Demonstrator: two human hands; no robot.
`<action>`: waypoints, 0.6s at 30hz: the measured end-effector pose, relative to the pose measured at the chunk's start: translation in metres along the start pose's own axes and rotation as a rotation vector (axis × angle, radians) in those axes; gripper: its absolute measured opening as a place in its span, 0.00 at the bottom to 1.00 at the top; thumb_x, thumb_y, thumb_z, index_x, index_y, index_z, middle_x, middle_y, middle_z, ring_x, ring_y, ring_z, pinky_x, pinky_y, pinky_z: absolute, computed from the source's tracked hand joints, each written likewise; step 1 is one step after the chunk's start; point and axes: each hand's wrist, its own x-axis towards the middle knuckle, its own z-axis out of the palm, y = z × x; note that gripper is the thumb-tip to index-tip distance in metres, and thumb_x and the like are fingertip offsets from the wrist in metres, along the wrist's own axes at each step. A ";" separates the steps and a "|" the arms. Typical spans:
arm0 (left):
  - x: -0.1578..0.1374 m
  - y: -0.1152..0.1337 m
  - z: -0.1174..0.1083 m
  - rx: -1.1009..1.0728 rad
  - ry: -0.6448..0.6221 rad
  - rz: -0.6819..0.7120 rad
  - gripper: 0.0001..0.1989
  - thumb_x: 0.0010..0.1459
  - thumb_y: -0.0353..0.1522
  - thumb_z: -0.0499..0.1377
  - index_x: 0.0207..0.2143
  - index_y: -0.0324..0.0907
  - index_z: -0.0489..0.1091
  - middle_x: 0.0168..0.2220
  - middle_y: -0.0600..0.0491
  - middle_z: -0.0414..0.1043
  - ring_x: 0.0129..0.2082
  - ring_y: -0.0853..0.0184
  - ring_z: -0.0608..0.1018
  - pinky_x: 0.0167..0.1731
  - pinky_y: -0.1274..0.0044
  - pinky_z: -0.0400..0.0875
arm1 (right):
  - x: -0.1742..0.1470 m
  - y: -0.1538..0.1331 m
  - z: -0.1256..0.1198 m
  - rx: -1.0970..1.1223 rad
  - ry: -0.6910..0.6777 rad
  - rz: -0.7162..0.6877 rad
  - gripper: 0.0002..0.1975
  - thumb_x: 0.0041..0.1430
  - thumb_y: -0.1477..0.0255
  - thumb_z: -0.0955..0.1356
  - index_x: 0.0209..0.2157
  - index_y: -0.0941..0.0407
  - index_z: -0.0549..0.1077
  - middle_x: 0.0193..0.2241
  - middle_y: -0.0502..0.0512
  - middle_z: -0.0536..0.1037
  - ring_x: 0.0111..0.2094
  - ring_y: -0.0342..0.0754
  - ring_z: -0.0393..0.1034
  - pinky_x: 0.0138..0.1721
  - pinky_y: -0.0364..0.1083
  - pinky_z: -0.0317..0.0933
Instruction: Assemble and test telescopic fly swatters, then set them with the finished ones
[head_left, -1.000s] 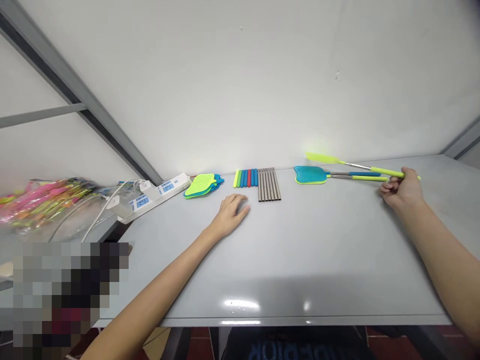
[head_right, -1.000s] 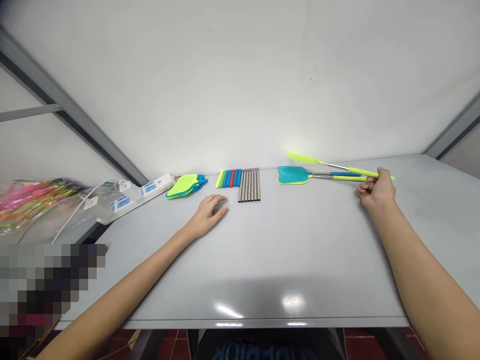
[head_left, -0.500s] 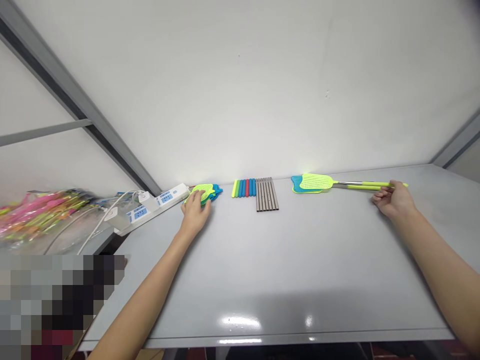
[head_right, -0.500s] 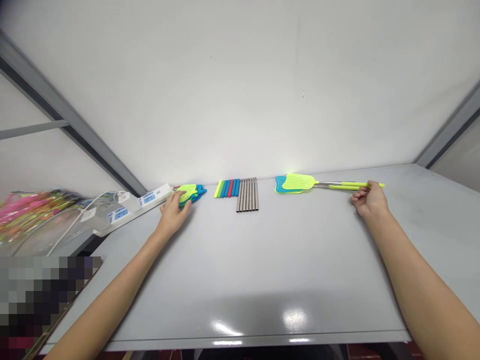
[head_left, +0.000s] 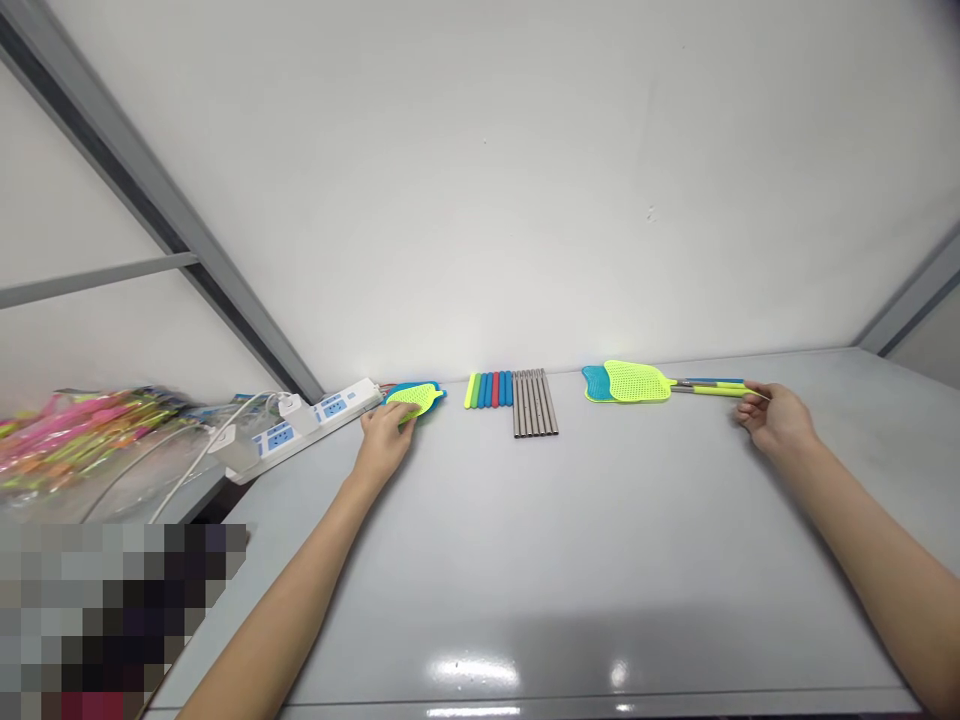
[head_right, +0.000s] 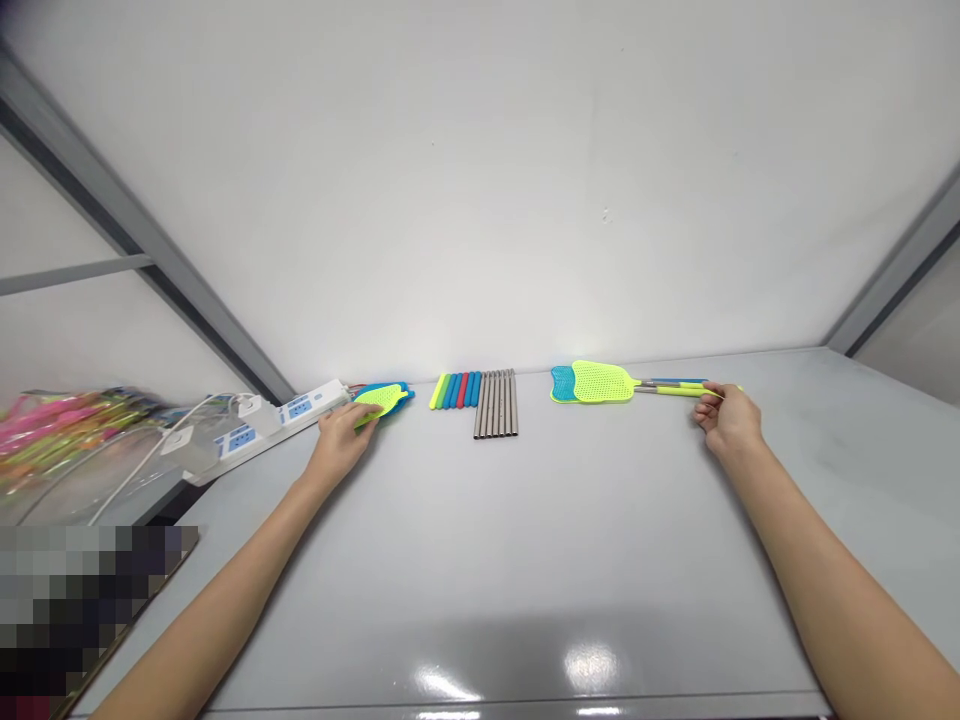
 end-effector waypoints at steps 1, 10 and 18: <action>0.001 0.001 -0.002 -0.003 0.021 0.021 0.09 0.54 0.29 0.48 0.34 0.45 0.68 0.36 0.52 0.72 0.39 0.62 0.71 0.38 0.70 0.54 | -0.001 0.001 0.002 -0.011 -0.009 -0.006 0.12 0.57 0.70 0.61 0.43 0.55 0.65 0.44 0.56 0.67 0.40 0.47 0.65 0.39 0.49 0.62; 0.002 0.024 -0.017 -0.019 0.321 0.193 0.07 0.55 0.30 0.52 0.34 0.44 0.69 0.27 0.53 0.71 0.31 0.66 0.71 0.39 0.70 0.53 | -0.013 0.018 0.021 -0.123 -0.163 -0.083 0.14 0.57 0.70 0.62 0.45 0.59 0.64 0.44 0.57 0.67 0.40 0.48 0.65 0.38 0.51 0.62; -0.016 0.084 -0.025 -0.135 0.305 0.544 0.12 0.52 0.23 0.55 0.39 0.42 0.65 0.29 0.54 0.72 0.31 0.69 0.71 0.36 0.73 0.56 | -0.060 0.034 0.049 -0.245 -0.618 0.019 0.08 0.53 0.70 0.64 0.33 0.59 0.69 0.20 0.48 0.67 0.17 0.39 0.60 0.17 0.40 0.58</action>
